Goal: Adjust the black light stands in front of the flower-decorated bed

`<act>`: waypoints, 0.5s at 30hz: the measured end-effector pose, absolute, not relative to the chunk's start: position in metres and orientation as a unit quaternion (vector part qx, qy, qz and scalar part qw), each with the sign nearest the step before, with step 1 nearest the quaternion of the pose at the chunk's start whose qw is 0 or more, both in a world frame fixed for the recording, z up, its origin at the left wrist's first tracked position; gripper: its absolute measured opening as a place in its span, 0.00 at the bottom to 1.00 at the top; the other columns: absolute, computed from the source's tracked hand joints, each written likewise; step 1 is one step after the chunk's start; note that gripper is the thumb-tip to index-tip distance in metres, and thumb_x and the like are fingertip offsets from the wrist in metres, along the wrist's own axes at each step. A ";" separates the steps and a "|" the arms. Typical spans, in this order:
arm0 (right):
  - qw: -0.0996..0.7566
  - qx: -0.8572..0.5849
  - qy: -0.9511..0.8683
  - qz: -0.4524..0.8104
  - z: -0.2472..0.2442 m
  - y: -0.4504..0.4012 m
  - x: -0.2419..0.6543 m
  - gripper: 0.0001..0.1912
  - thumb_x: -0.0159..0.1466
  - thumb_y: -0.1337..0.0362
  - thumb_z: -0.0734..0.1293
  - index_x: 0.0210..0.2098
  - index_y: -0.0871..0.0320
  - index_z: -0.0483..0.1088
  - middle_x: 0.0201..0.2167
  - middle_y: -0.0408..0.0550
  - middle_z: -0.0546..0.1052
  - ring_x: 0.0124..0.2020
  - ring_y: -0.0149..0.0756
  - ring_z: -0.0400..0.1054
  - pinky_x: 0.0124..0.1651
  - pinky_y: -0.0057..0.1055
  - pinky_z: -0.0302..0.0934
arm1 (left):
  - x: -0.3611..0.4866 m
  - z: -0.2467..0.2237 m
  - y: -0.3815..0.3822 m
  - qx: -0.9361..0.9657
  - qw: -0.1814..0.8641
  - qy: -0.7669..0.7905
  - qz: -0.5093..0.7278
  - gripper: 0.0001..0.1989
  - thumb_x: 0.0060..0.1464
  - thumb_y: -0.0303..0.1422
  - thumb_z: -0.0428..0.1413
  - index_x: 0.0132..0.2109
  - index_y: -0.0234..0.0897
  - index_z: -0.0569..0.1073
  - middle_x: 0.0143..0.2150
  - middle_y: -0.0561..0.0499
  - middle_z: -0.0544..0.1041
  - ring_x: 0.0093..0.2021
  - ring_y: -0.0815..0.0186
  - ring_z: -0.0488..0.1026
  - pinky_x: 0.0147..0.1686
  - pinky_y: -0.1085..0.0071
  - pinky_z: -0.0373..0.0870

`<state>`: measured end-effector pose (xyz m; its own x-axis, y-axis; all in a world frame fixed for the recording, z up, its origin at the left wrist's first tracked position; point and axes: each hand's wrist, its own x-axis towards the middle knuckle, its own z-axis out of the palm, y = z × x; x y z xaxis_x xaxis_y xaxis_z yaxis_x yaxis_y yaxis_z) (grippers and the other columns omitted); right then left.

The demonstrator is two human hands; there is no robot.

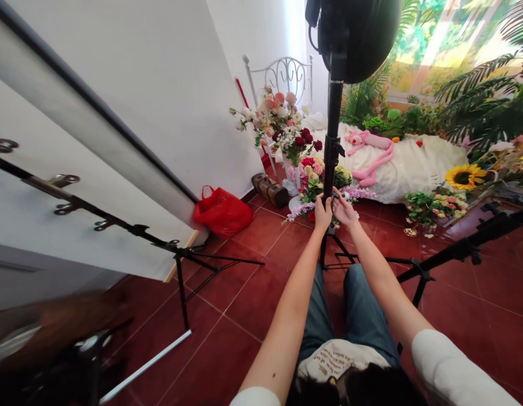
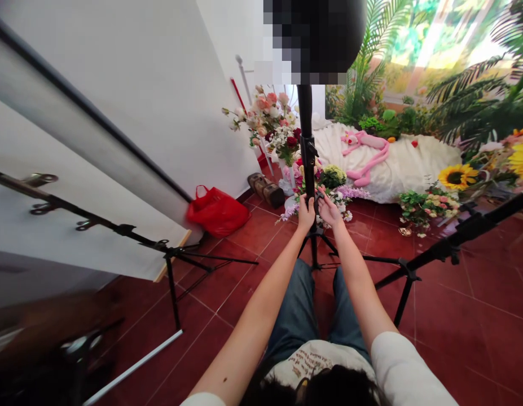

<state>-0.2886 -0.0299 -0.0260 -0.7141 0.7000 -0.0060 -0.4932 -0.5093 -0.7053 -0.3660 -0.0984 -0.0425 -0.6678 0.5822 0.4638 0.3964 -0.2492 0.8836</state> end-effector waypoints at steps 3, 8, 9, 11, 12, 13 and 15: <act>0.360 -0.132 -0.362 0.849 -0.034 -0.029 -0.292 0.17 0.67 0.60 0.62 0.55 0.45 0.70 0.46 0.38 0.80 0.46 0.27 0.75 0.52 0.28 0.70 | -0.367 -0.045 -0.097 0.403 0.065 0.612 0.677 0.29 0.61 0.57 0.42 0.50 0.36 0.66 0.48 0.38 0.75 0.50 0.58 0.73 0.53 0.58 0.69; 0.380 -0.152 -0.359 0.839 -0.044 -0.027 -0.300 0.15 0.66 0.56 0.64 0.53 0.44 0.70 0.43 0.37 0.80 0.47 0.27 0.74 0.53 0.29 0.69 | -0.368 -0.049 -0.095 0.397 0.048 0.610 0.684 0.26 0.61 0.56 0.44 0.49 0.38 0.67 0.48 0.40 0.75 0.51 0.58 0.73 0.54 0.58 0.68; 0.384 -0.154 -0.353 0.839 -0.045 -0.027 -0.302 0.15 0.66 0.55 0.65 0.52 0.45 0.70 0.42 0.37 0.80 0.47 0.28 0.74 0.53 0.30 0.69 | -0.368 -0.049 -0.095 0.396 0.049 0.609 0.686 0.26 0.61 0.56 0.44 0.49 0.38 0.66 0.48 0.39 0.75 0.50 0.58 0.74 0.54 0.58 0.69; 0.392 -0.149 -0.337 0.843 -0.047 -0.027 -0.305 0.14 0.66 0.54 0.65 0.51 0.46 0.69 0.41 0.37 0.80 0.47 0.29 0.74 0.55 0.31 0.69 | -0.368 -0.050 -0.095 0.395 0.053 0.606 0.688 0.27 0.61 0.56 0.44 0.49 0.38 0.66 0.48 0.39 0.75 0.50 0.58 0.74 0.54 0.57 0.69; 0.395 -0.147 -0.328 0.845 -0.048 -0.027 -0.307 0.14 0.66 0.53 0.65 0.50 0.47 0.69 0.40 0.38 0.80 0.47 0.29 0.74 0.55 0.32 0.69 | -0.368 -0.050 -0.095 0.395 0.055 0.605 0.689 0.27 0.61 0.56 0.44 0.49 0.37 0.66 0.48 0.38 0.75 0.51 0.57 0.74 0.55 0.57 0.69; 0.396 -0.147 -0.321 0.847 -0.049 -0.027 -0.308 0.14 0.66 0.53 0.65 0.50 0.47 0.69 0.39 0.37 0.80 0.47 0.30 0.74 0.56 0.32 0.68 | -0.368 -0.049 -0.096 0.395 0.055 0.604 0.690 0.27 0.61 0.56 0.44 0.49 0.37 0.66 0.48 0.38 0.75 0.51 0.57 0.74 0.55 0.56 0.69; 0.395 -0.153 -0.315 0.849 -0.050 -0.026 -0.310 0.14 0.66 0.52 0.66 0.48 0.48 0.70 0.38 0.38 0.80 0.47 0.30 0.74 0.57 0.33 0.68 | -0.367 -0.049 -0.096 0.395 0.055 0.605 0.690 0.26 0.61 0.55 0.44 0.49 0.37 0.66 0.48 0.38 0.75 0.51 0.57 0.74 0.55 0.56 0.69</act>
<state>-0.3103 -0.0257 -0.0504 -0.6409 0.7675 -0.0103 -0.5751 -0.4891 -0.6558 -0.3670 -0.0960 -0.0492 -0.6827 0.5526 0.4780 0.4015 -0.2628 0.8773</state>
